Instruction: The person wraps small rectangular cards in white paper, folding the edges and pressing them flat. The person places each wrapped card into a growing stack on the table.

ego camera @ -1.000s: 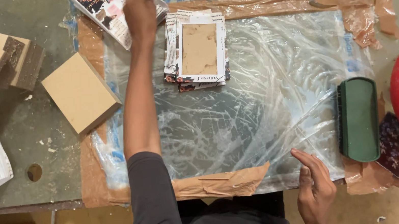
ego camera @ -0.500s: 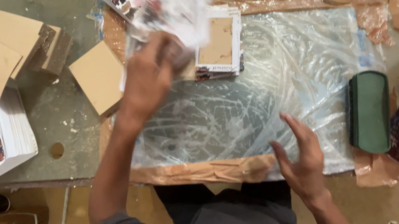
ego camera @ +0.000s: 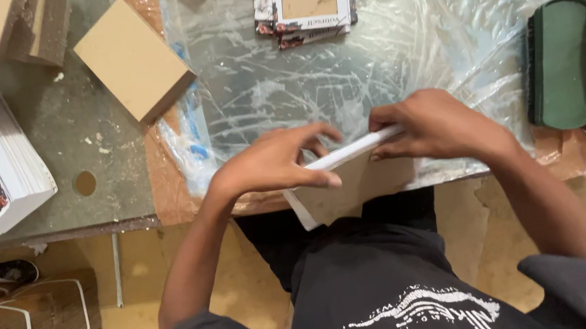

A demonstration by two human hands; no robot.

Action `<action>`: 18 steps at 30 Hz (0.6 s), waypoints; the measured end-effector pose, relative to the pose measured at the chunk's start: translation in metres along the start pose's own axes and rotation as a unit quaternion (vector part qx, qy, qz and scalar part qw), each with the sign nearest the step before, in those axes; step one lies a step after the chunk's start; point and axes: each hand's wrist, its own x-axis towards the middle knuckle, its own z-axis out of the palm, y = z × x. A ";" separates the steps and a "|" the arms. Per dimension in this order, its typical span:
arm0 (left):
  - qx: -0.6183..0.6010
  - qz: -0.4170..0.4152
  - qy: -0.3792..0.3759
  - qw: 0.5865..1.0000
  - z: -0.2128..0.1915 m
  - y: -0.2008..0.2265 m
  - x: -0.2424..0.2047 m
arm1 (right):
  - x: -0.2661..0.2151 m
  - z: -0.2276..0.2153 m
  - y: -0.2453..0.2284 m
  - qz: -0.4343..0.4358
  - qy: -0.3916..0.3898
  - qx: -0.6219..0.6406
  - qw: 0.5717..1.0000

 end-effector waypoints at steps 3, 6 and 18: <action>0.126 -0.011 0.003 0.992 0.015 -0.015 0.011 | 0.030 0.003 0.010 0.002 -0.084 0.031 0.996; 0.216 -0.091 0.105 0.966 0.035 -0.027 0.015 | 0.050 0.011 0.022 0.031 -0.096 0.001 0.995; 0.269 -0.122 0.242 0.924 0.051 -0.036 0.011 | 0.054 0.033 0.023 -0.076 0.112 -0.148 0.980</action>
